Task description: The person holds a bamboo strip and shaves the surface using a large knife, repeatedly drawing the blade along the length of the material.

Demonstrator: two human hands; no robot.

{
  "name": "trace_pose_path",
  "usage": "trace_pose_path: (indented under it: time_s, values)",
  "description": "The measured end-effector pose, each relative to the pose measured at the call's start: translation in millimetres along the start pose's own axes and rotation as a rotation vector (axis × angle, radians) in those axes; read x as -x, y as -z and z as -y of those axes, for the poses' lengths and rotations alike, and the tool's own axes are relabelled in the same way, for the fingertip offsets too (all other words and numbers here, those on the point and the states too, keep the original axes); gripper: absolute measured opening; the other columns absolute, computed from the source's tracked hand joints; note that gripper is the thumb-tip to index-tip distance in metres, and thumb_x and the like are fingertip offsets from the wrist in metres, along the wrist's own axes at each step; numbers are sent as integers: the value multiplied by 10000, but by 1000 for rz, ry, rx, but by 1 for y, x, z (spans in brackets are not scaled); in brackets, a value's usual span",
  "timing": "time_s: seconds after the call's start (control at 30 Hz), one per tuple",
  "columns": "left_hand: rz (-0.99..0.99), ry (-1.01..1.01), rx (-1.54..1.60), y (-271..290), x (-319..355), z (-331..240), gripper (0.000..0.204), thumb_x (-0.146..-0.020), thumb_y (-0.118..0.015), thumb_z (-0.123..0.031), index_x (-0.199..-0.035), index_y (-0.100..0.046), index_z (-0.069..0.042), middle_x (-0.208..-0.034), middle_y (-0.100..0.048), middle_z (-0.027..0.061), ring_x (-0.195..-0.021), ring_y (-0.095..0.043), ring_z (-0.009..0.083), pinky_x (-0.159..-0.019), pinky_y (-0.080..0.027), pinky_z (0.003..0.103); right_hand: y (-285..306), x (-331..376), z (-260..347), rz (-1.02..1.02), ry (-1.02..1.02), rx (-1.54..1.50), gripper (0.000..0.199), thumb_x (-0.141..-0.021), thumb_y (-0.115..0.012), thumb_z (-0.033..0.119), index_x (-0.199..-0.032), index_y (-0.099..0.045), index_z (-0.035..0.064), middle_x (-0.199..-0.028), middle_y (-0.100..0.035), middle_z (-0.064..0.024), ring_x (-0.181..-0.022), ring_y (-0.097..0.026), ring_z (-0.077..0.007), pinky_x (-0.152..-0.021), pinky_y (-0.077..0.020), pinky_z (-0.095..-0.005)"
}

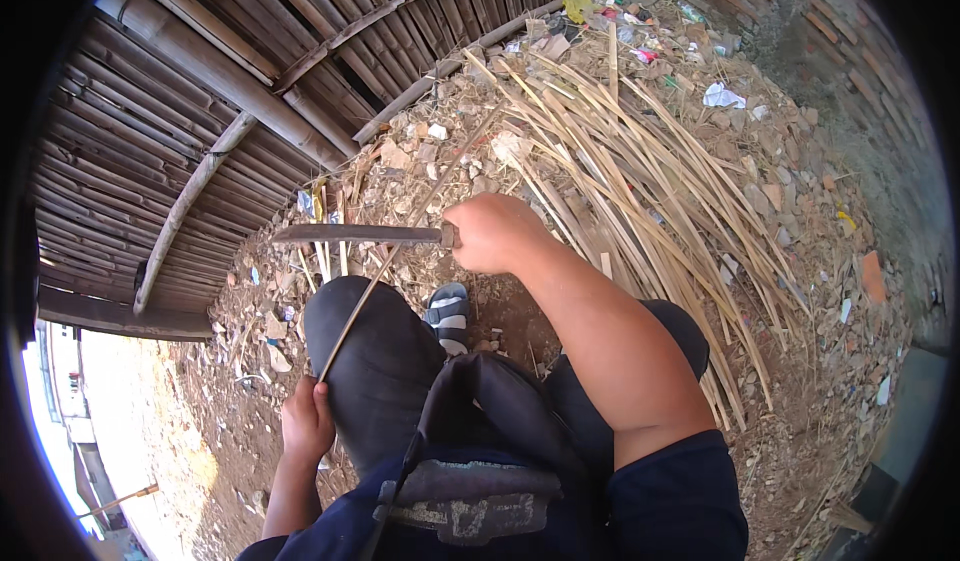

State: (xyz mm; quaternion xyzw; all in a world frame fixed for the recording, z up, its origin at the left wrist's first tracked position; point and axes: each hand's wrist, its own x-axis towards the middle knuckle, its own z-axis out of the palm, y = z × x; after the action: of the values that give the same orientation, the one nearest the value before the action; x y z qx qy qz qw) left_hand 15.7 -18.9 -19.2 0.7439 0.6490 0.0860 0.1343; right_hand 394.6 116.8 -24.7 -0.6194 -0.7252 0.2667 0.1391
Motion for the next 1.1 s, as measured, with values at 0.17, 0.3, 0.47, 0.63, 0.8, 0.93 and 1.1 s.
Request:
trace_pose_path:
  time_s: [0.17,0.3,0.47,0.63,0.8,0.93,1.1]
  values:
    - [-8,-10,-120,7,-10,-3,262,-1049,-533,-274,-919,-542,-47,-682,-642,235,-638,-640,471,-562,-479,573,-19,-6,-47,-182,-169,-110,315,-800,-722,231,-1058,-706,51,-962,-729,-199,-951,-692,-404,-854,-554,-478]
    - [29,-58,-10,4,-6,5,291,-1062,-509,-283,-919,-532,-31,-680,-625,246,-635,-621,487,-561,-463,566,-12,2,-9,-114,-28,-160,331,-802,-720,231,-1070,-701,39,-913,-719,-205,-929,-694,-400,-831,-554,-484]
    - [74,-55,72,5,-19,-2,322,-1071,-489,-283,-894,-514,-14,-681,-602,267,-660,-605,506,-578,-450,560,-28,-6,-28,-192,73,-129,304,-766,-744,252,-1009,-715,71,-902,-721,-184,-909,-695,-386,-806,-554,-476]
    - [72,-73,68,9,-14,13,316,-1068,-500,-276,-891,-510,-13,-677,-598,265,-656,-604,501,-569,-444,556,-4,1,5,-39,28,-131,263,-767,-733,246,-977,-717,90,-887,-719,-177,-897,-698,-384,-786,-554,-482]
    - [108,-54,108,9,-20,2,321,-1063,-513,-281,-881,-505,-17,-679,-598,258,-673,-603,502,-594,-445,559,-10,-4,-34,-83,-205,-164,254,-791,-710,219,-1002,-704,77,-900,-721,-194,-900,-700,-395,-795,-559,-481]
    - [166,-42,125,19,-19,8,353,-1068,-500,-305,-873,-506,-11,-690,-599,262,-687,-609,497,-609,-455,548,-12,4,-1,-101,-83,-95,271,-795,-714,227,-1018,-703,76,-919,-722,-197,-916,-700,-400,-808,-557,-500]
    - [172,-29,165,17,-18,5,353,-1070,-495,-306,-880,-512,-9,-688,-587,264,-685,-597,501,-611,-451,537,-20,-8,-17,-46,-111,-104,288,-790,-716,230,-1030,-714,71,-872,-721,-194,-883,-703,-396,-792,-562,-476]
